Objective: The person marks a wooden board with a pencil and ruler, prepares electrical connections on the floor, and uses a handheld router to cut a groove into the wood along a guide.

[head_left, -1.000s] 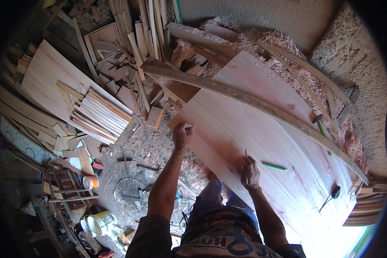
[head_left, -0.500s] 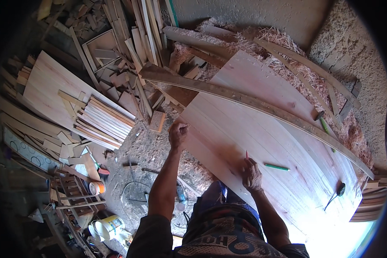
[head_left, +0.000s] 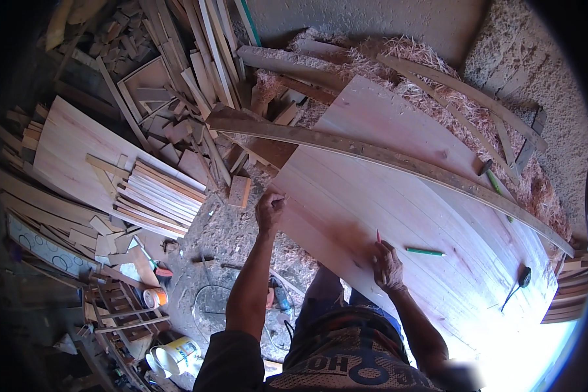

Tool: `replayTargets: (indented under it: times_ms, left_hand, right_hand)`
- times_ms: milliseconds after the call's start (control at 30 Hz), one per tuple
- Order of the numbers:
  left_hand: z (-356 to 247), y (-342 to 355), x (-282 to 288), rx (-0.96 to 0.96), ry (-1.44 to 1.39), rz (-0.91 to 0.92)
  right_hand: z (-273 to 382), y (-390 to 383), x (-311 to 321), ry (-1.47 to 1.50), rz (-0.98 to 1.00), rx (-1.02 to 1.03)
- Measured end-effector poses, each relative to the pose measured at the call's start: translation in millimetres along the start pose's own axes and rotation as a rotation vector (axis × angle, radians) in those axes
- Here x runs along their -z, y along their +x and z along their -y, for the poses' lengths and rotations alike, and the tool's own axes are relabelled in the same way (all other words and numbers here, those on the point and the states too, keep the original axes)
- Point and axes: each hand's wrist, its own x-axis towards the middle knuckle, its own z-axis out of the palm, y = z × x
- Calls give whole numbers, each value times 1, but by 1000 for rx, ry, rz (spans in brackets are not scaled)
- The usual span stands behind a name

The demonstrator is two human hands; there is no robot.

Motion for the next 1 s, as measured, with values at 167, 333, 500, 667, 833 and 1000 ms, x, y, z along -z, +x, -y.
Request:
replayTargets:
  times_ms: [167, 333, 500, 667, 833, 1000]
  left_hand:
    - [-1, 0, 1, 26, -21, 30]
    - [8, 0, 3, 33, -2, 38]
    - [6, 1, 0, 67, 31, 58]
    - [-7, 34, 18, 202, 107, 396]
    - [-35, 65, 22, 327, 230, 682]
    - [-2, 66, 21, 294, 243, 631]
  right_hand:
    - [0, 3, -4, -9, -60, -16]
    - [9, 14, -14, 12, -113, -31]
    - [29, 34, -40, 129, -89, 3]
    - [73, 58, -90, 240, 97, 100]
    - [102, 101, -141, 343, 87, 236]
    - [119, 128, -166, 317, -49, 336]
